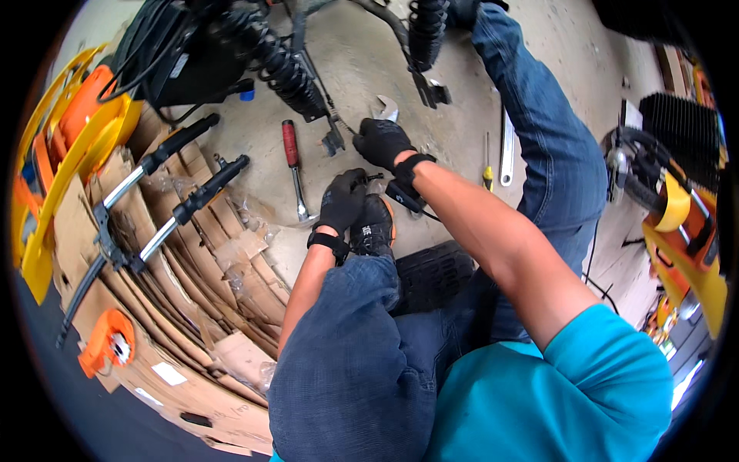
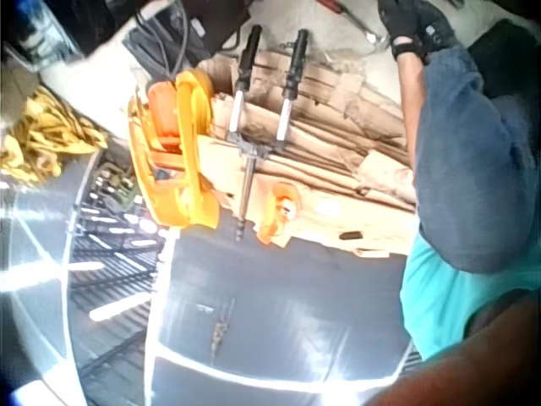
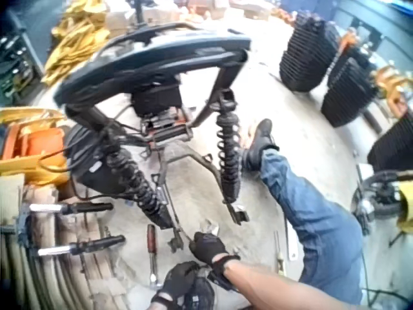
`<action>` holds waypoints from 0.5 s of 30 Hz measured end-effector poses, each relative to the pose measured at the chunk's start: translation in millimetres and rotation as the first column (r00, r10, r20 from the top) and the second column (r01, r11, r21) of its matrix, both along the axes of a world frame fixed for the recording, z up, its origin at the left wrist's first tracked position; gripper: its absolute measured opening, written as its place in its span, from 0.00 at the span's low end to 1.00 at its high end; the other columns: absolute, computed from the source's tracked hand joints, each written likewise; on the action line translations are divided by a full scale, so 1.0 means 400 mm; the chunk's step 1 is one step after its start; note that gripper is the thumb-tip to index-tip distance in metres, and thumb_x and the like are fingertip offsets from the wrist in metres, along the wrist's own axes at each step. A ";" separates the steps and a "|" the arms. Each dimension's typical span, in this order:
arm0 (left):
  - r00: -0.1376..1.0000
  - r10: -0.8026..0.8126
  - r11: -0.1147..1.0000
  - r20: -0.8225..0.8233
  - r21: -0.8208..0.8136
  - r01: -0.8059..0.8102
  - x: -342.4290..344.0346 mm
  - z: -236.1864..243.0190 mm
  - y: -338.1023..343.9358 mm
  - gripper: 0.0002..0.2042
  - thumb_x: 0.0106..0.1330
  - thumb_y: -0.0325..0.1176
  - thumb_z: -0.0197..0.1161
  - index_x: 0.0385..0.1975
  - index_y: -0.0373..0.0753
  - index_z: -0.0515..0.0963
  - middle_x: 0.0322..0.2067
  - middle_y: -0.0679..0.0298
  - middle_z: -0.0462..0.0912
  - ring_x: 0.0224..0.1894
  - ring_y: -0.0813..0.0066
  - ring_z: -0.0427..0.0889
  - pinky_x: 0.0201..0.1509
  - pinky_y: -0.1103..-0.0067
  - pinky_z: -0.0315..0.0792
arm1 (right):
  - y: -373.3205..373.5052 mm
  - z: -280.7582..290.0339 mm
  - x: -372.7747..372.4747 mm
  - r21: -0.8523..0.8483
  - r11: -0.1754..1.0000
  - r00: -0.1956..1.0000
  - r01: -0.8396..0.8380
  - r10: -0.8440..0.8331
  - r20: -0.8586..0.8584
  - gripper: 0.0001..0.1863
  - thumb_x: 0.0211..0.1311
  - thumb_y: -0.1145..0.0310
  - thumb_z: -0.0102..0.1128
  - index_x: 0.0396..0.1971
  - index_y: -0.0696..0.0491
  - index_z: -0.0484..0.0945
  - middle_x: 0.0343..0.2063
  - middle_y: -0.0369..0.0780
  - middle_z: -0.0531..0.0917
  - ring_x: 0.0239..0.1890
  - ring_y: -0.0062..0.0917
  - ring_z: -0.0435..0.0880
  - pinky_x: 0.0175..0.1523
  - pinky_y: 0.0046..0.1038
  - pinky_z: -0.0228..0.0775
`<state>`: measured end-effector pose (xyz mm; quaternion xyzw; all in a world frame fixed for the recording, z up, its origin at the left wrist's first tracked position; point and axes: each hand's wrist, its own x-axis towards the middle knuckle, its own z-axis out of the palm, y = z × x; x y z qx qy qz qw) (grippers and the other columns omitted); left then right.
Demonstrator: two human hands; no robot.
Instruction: The person uses a socket wrench and an adjustable wrench to loosen and remove hardware from a motorcycle frame, and then removes and handles small components by hand.
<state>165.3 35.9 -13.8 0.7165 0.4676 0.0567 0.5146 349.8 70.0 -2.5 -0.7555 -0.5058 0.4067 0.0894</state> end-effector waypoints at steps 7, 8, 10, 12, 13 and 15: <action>0.991 0.036 0.999 -0.131 0.005 -0.035 -0.013 0.017 0.017 0.18 0.60 0.33 0.57 0.49 0.34 0.76 0.43 0.50 0.82 0.43 0.58 0.82 0.49 0.71 0.74 | -0.025 -0.007 -0.020 0.026 0.983 0.983 0.183 -0.183 0.021 0.15 0.58 0.58 0.54 0.36 0.55 0.75 0.31 0.51 0.83 0.37 0.46 0.83 0.42 0.44 0.74; 0.990 0.033 0.999 -0.140 0.000 -0.033 -0.016 0.014 0.014 0.18 0.60 0.33 0.57 0.49 0.34 0.76 0.43 0.50 0.82 0.43 0.58 0.82 0.49 0.71 0.74 | -0.028 -0.004 -0.023 0.030 0.990 0.990 0.138 -0.138 -0.007 0.15 0.58 0.58 0.54 0.36 0.55 0.75 0.31 0.51 0.83 0.37 0.46 0.83 0.42 0.44 0.74; 0.988 0.032 0.999 -0.150 -0.021 -0.035 -0.020 0.011 0.005 0.18 0.59 0.33 0.58 0.50 0.34 0.75 0.42 0.50 0.82 0.43 0.59 0.82 0.49 0.71 0.74 | -0.035 0.002 -0.028 -0.015 0.997 0.997 0.074 -0.075 -0.023 0.16 0.57 0.57 0.55 0.37 0.55 0.76 0.33 0.50 0.83 0.38 0.46 0.83 0.44 0.43 0.74; 0.989 0.025 1.000 -0.147 -0.007 -0.026 -0.020 0.005 -0.003 0.18 0.59 0.33 0.58 0.49 0.34 0.76 0.42 0.50 0.82 0.42 0.59 0.82 0.49 0.71 0.74 | -0.051 0.015 -0.024 -0.003 1.000 0.999 -0.027 0.027 -0.039 0.18 0.58 0.55 0.56 0.37 0.55 0.75 0.35 0.51 0.82 0.41 0.45 0.82 0.45 0.42 0.73; 0.989 0.023 1.000 -0.146 0.000 -0.023 -0.020 0.002 -0.008 0.18 0.59 0.33 0.58 0.49 0.34 0.76 0.42 0.50 0.82 0.42 0.59 0.82 0.49 0.71 0.74 | -0.060 0.021 -0.017 0.003 0.997 0.996 -0.079 0.079 -0.046 0.19 0.58 0.54 0.57 0.37 0.56 0.75 0.35 0.51 0.82 0.42 0.45 0.81 0.46 0.42 0.72; 0.992 0.036 0.999 -0.119 -0.012 -0.038 -0.010 0.015 -0.006 0.18 0.58 0.33 0.57 0.47 0.33 0.77 0.42 0.48 0.81 0.43 0.55 0.81 0.50 0.68 0.73 | -0.097 0.000 -0.010 -0.016 0.995 0.994 -0.100 0.100 0.031 0.19 0.55 0.56 0.59 0.37 0.57 0.75 0.37 0.52 0.81 0.44 0.45 0.81 0.48 0.42 0.72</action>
